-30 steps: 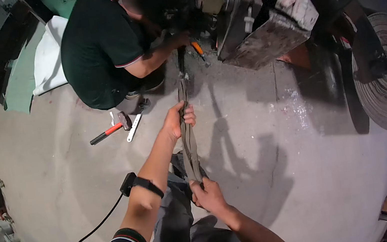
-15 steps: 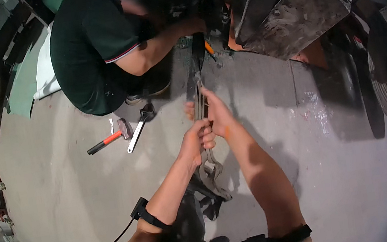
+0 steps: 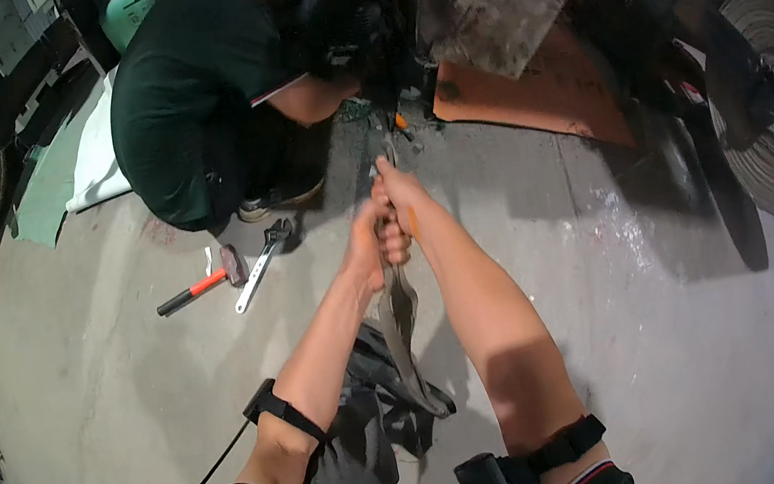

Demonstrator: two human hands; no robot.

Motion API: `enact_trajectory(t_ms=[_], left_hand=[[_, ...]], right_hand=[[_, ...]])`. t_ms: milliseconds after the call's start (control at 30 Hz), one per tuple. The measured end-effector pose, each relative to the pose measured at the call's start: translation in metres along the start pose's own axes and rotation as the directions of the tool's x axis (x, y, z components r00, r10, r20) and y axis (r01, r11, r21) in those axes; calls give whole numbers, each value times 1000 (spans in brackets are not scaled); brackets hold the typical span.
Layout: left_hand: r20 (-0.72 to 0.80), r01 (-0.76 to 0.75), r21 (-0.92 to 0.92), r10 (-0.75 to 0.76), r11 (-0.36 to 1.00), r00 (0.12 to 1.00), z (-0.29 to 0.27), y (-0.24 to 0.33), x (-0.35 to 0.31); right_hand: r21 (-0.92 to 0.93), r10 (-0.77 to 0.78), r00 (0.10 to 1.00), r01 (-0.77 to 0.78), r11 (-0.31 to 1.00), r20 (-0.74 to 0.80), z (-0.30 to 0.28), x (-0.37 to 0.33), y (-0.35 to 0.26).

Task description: Assisting another worker in repairing or maintaining an industrial roll-to-roll machine by pulling on a heavy strap and maneuvering a pallet jack.

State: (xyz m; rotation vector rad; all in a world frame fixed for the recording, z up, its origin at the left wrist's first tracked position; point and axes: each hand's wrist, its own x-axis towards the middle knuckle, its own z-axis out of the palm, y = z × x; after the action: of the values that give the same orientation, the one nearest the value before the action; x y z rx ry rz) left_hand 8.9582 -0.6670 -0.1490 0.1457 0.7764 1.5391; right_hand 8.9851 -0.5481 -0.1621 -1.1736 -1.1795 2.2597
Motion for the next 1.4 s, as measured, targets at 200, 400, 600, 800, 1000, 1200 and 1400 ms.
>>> enact_trajectory(t_ms=[200, 400, 600, 800, 1000, 1200, 1400], left_hand=[[-109, -64, 163, 82, 985, 991, 12, -26, 7], [-63, -59, 123, 67, 991, 996, 5, -32, 11], [-52, -50, 86, 54, 995, 997, 0, -26, 2], [-2, -76, 80, 76, 994, 997, -5, -23, 3], [-60, -73, 83, 78, 994, 995, -5, -21, 1], [-39, -83, 84, 87, 993, 995, -9, -18, 2], [-48, -47, 90, 52, 995, 998, -6, -19, 8]], right_hand=[[-246, -75, 991, 45, 968, -114, -19, -14, 2], [-221, -114, 979, 75, 972, -169, -24, 3, 13], [-207, -85, 989, 59, 977, -122, -18, -1, 15], [-246, -129, 983, 95, 965, -129, -14, 12, 14], [-276, -113, 987, 77, 958, -116, -8, 7, 12], [-272, -55, 993, 24, 962, -107, -4, 0, 9], [-284, -69, 981, 15, 959, -182, -12, 12, 10]])
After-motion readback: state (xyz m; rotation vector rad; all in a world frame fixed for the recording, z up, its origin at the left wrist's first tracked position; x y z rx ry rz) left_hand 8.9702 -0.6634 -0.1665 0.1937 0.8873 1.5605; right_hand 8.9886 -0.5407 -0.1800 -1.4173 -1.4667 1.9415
